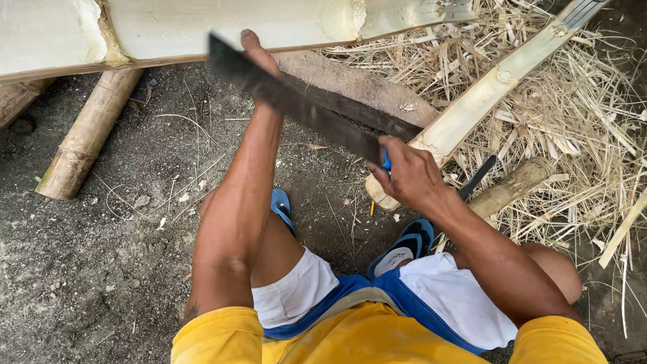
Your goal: The person splits a bamboo pole into thin strips using a machete and a wooden mallet. They mark the bamboo with a pencil, then repeatedly strike the machete to split the pole into sections and finally into thin strips.
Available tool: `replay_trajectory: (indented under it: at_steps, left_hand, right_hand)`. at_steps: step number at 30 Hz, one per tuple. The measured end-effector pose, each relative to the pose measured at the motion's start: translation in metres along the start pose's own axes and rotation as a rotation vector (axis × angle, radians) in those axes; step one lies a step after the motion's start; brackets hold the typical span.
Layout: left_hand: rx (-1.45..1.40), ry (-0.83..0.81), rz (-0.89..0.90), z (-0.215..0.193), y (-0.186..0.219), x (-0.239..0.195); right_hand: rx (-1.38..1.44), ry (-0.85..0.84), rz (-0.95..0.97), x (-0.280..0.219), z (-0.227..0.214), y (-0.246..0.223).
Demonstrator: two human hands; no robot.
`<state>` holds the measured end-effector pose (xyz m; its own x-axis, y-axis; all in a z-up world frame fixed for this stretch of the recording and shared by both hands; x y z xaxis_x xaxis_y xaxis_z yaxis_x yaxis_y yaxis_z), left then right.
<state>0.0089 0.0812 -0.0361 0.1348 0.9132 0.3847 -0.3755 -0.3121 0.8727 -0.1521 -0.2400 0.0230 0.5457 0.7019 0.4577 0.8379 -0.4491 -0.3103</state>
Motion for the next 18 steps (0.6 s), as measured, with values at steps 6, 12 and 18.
replay_trajectory:
  at_steps: [6,12,18]
  left_hand:
    - [-0.02,-0.253,-0.481,-0.013,0.02,0.008]
    - [0.071,-0.306,-0.569,0.013,0.043,0.011]
    - [0.021,-0.283,-0.505,0.015,0.043,-0.025]
  right_hand:
    - [-0.109,-0.209,0.835,0.001,0.004,0.128]
    - [0.019,-0.172,1.23,-0.072,-0.02,0.151]
    - [0.038,0.064,0.091,-0.005,-0.004,0.05]
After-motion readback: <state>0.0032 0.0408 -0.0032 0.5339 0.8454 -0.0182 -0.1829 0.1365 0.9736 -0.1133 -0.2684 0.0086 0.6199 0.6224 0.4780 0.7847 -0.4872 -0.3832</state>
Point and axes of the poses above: each hand's wrist, its own x-axis towards the middle knuckle, its own z-axis out of the palm, y = z × x, the point moved 2 cm from there along x, towards the middle knuckle, and after that the axes turned 14 degrees about x, right-handed, at the moved point
